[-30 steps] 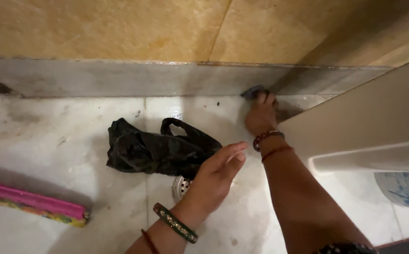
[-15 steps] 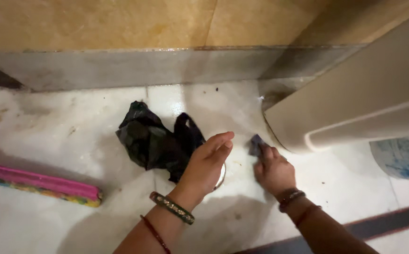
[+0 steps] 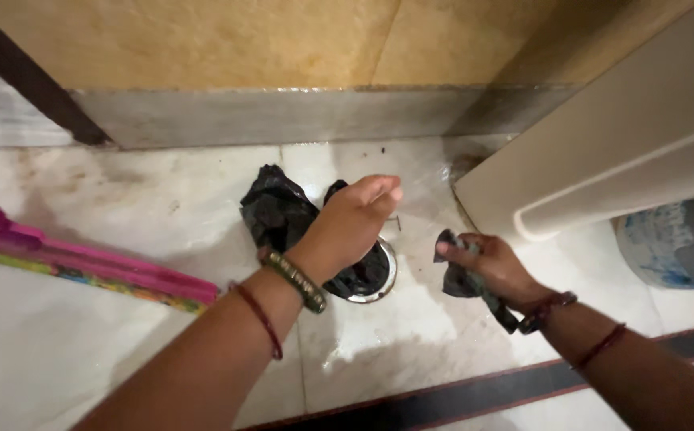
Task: The person cleans a bathroom sink and the surrounding wall and floor using a cloth, then washes small plastic containers in the sink by hand.
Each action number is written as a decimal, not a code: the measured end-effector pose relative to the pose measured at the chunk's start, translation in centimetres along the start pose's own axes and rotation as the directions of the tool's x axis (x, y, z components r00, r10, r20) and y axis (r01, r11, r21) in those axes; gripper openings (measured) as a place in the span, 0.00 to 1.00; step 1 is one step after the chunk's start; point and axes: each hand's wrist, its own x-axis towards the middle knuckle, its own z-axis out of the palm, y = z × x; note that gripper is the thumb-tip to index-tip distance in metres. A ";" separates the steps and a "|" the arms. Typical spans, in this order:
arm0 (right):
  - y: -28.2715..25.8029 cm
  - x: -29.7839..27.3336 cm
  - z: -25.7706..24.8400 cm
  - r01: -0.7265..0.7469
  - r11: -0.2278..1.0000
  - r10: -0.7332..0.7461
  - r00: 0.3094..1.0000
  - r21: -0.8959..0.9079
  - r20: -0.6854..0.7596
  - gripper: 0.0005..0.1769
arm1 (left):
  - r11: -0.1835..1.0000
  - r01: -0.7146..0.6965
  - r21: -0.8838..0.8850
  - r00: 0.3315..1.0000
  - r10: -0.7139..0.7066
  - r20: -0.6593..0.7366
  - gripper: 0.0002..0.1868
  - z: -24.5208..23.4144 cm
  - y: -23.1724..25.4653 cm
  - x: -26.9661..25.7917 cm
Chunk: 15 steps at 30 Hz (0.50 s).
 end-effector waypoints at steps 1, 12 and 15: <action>-1.9 -0.2 0.0 0.007 1.000 -0.007 1.000 -0.004 -0.006 0.16 | 1.000 0.018 0.020 1.000 -0.018 0.012 0.26 -0.4 1.2 0.5; -17.1 3.0 10.6 0.152 0.894 -0.251 0.949 0.422 0.190 0.12 | 0.951 0.236 0.201 0.964 -0.255 0.078 0.32 -8.1 4.2 4.2; -18.5 4.9 14.2 0.133 0.824 -0.322 0.909 0.550 0.263 0.15 | 0.978 0.166 -0.123 0.986 -0.166 0.010 0.35 -11.7 4.2 2.5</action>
